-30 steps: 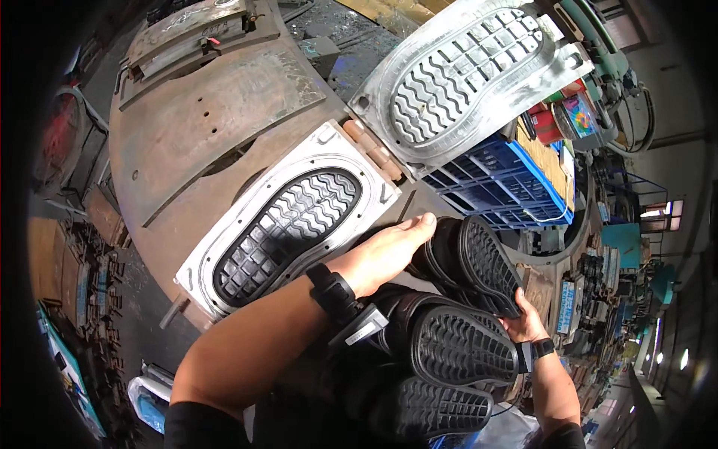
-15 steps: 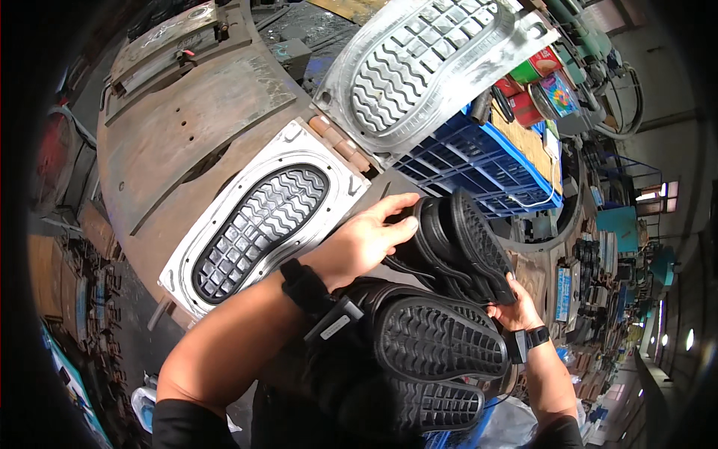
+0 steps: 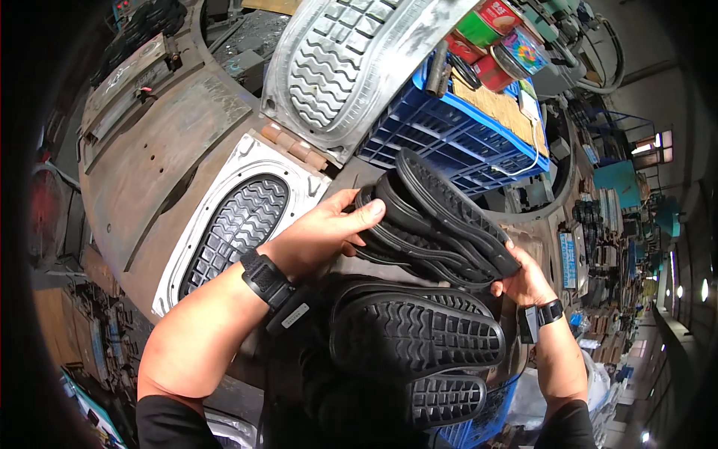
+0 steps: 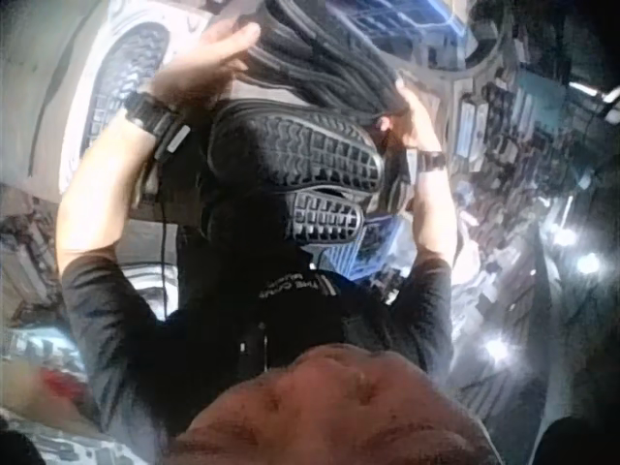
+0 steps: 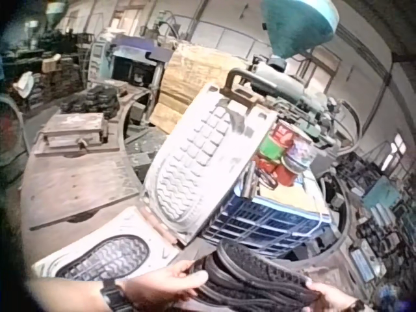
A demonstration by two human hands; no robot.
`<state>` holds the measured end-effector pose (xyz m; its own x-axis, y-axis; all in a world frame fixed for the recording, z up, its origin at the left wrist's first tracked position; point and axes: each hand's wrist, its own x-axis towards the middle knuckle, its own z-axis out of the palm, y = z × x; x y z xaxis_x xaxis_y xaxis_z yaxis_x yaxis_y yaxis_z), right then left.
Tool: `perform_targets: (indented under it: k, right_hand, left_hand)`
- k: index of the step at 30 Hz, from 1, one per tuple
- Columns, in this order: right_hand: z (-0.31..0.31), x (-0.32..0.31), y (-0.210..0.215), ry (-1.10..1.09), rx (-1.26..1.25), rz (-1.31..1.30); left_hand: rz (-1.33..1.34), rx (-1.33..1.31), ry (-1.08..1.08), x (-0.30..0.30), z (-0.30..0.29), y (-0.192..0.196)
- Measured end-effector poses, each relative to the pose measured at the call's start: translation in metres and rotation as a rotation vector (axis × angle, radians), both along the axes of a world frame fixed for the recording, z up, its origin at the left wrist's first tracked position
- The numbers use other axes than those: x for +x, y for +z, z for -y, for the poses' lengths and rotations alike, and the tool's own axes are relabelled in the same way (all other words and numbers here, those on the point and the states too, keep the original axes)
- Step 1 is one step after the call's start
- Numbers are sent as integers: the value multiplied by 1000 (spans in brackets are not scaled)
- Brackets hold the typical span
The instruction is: The person uses a metal tool to trim excess rubber from the edges of shoe soles that have been pressed in a mold. After trimming, the person stacks the finished soles and places them into a large plastic bag. The process is repeated for multiple soles throughout the video.
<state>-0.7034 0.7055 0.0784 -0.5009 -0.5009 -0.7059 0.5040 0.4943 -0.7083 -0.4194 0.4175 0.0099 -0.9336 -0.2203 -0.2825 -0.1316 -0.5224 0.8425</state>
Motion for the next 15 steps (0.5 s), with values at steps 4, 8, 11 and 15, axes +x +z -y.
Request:
perform_targets:
  k: [4,8,11,15]
  right_hand:
    - [-1,-14,6,1,8,-29]
    - [-4,-11,20,9,-19,-79]
    - [-14,-9,37,65,-110,-133]
    - [-31,39,100,153,-202,-262]
  left_hand:
    - [1,51,-3,0,3,13]
    - [13,44,23,7,2,27]
    - [-71,-30,35,19,-3,56]
    - [-123,93,54,55,-28,124]
